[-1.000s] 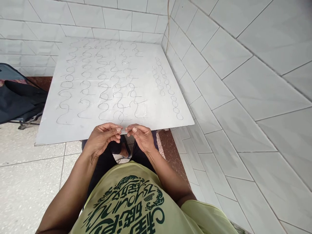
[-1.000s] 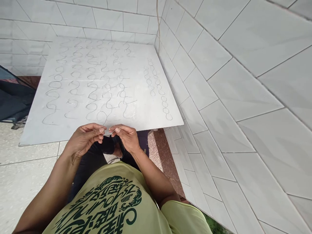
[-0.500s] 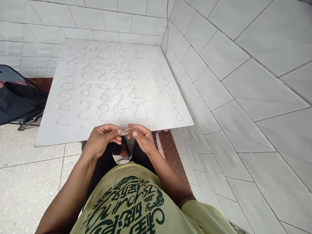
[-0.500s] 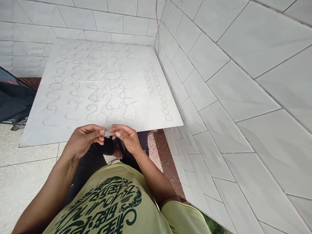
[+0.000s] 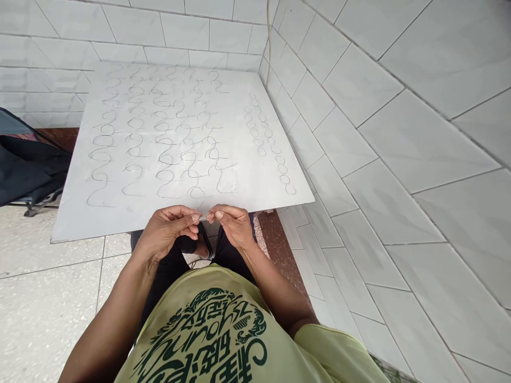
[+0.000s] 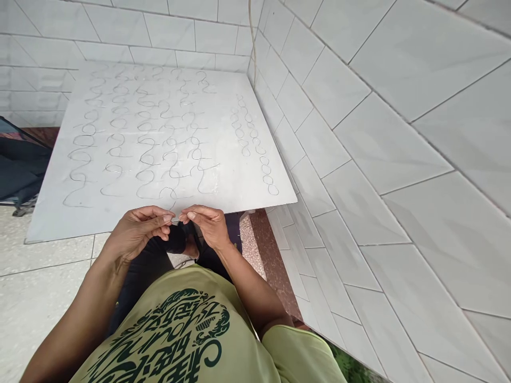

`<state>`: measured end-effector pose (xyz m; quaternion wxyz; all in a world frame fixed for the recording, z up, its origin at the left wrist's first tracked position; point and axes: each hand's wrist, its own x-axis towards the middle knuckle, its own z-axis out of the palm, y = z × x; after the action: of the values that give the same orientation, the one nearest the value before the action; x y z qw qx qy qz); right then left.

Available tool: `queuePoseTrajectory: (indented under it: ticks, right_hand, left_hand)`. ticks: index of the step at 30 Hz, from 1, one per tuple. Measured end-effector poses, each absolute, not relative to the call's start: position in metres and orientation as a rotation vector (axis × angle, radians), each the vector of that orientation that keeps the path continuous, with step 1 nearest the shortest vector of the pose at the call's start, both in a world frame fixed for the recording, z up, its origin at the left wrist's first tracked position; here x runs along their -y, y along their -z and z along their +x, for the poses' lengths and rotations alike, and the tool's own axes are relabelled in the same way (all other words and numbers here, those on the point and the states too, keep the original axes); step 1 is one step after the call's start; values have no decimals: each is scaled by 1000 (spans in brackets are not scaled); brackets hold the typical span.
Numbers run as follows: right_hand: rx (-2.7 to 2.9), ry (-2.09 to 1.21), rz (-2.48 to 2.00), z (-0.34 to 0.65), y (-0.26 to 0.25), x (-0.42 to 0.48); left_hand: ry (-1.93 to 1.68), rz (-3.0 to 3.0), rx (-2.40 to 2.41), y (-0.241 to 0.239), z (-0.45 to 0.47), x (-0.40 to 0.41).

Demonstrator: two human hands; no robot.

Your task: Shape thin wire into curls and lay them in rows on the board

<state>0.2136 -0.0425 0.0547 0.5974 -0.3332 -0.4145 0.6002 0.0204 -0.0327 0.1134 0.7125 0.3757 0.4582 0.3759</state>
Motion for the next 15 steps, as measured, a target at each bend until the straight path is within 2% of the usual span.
queuePoseTrajectory:
  ticks: [8,15]
  right_hand:
    - [1030,-1434,-735,218,-53,45]
    - [1121,-1317,-853,212,-58,45]
  left_hand:
    - [-912,941,-1062,-116,25,34]
    - [-891,927,-1076,-117,30,35]
